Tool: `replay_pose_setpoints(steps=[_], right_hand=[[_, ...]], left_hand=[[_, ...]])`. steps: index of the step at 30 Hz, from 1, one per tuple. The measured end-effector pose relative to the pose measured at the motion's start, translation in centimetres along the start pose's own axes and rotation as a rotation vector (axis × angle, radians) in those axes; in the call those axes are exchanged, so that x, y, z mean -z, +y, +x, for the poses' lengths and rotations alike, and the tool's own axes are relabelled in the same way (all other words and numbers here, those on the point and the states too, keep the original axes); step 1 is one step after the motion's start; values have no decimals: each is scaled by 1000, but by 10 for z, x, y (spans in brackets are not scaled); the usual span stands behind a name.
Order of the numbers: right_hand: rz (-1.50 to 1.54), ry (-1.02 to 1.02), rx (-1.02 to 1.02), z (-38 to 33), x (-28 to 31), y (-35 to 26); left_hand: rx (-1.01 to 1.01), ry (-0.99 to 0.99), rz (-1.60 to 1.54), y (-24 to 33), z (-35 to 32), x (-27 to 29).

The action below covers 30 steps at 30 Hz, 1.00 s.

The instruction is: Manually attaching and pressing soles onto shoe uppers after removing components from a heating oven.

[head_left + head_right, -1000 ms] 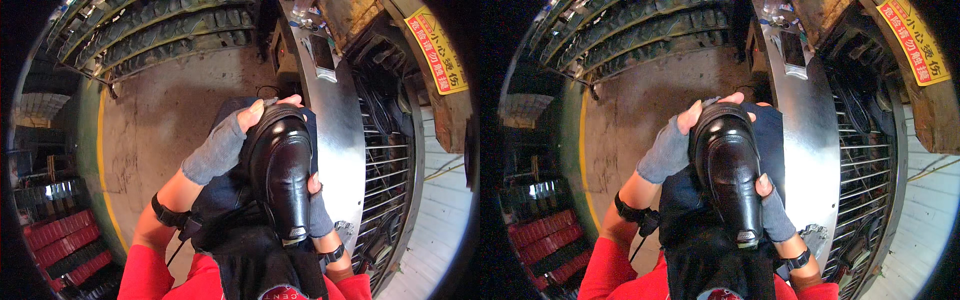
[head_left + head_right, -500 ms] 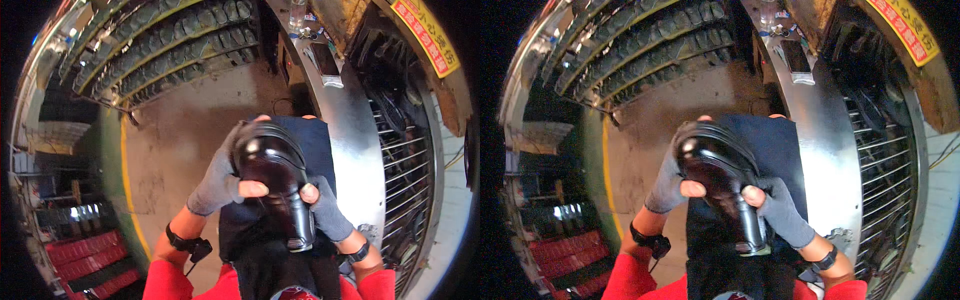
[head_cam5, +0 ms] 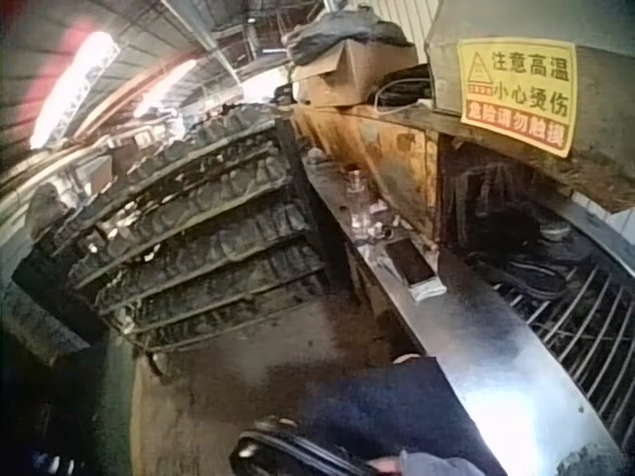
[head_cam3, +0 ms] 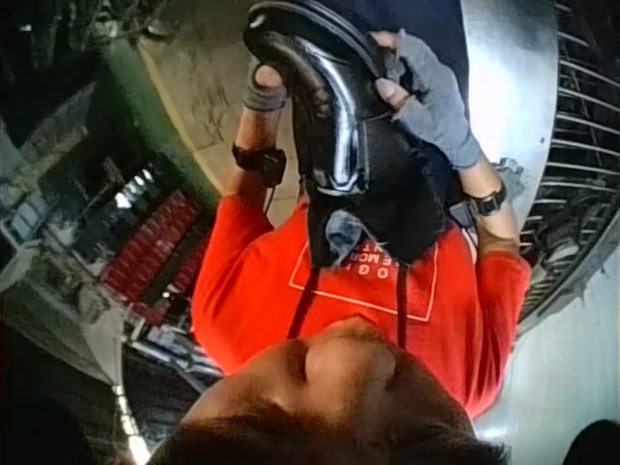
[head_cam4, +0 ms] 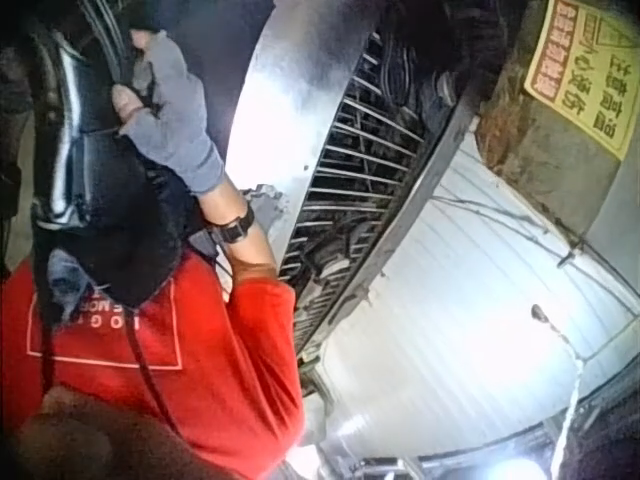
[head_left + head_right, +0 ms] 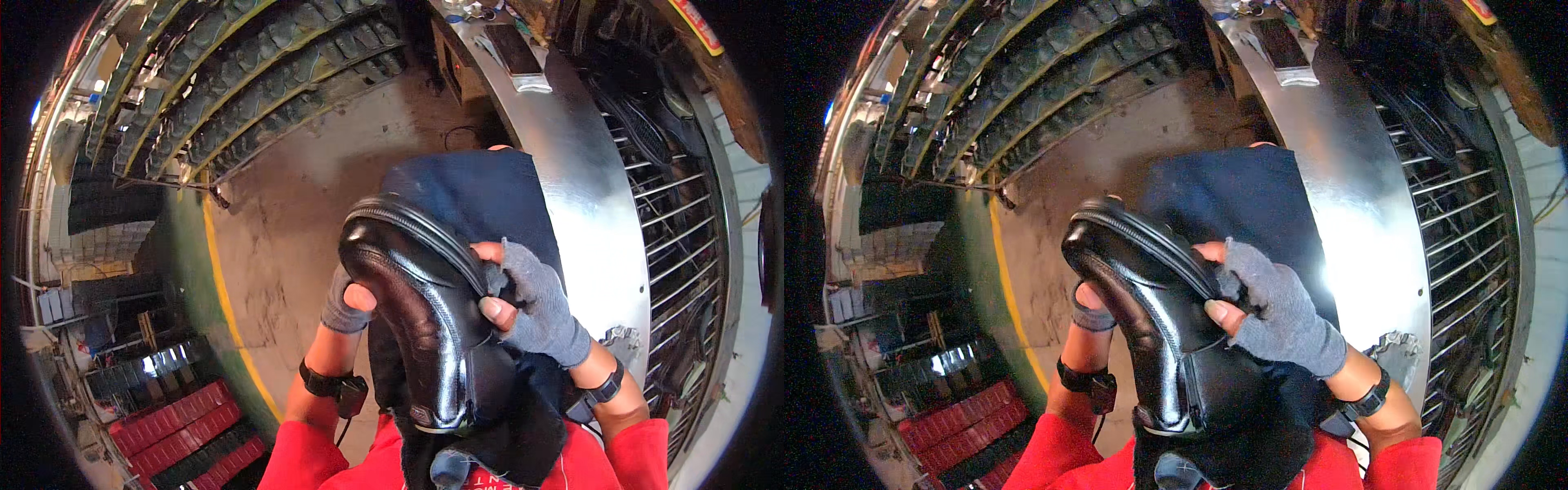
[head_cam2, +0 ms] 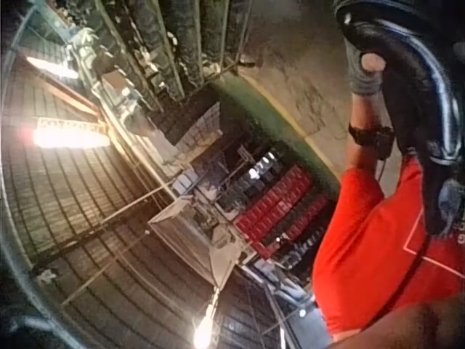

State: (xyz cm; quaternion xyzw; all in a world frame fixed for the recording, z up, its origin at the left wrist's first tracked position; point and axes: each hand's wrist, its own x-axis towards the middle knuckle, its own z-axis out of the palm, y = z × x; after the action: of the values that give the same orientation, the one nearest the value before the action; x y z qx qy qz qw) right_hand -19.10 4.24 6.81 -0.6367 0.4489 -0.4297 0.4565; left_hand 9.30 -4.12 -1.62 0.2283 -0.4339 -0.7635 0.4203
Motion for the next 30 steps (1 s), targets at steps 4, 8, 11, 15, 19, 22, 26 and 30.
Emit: replay_pose_setpoints(steps=[4,8,11,15,19,22,26,30], right_hand=[[-80,33,125,-23,17,7],[180,123,-241,-3,46,-9],[242,-174,-355,36,77,-29],[278,-209,-554,30,93,-41],[313,136,-61,36,102,-47],[106,152,166,40,88,-64],[-231,-15,160,30,100,-54],[-31,-13,181,27,97,-62]], left_hand=[[106,171,22,24,16,-62],[152,2,76,30,43,-79],[135,-37,185,60,56,-116],[102,-70,268,69,66,-132],[120,-187,330,68,76,-154],[83,-250,513,73,79,-174],[152,-280,715,77,78,-181],[158,-294,813,86,75,-191]])
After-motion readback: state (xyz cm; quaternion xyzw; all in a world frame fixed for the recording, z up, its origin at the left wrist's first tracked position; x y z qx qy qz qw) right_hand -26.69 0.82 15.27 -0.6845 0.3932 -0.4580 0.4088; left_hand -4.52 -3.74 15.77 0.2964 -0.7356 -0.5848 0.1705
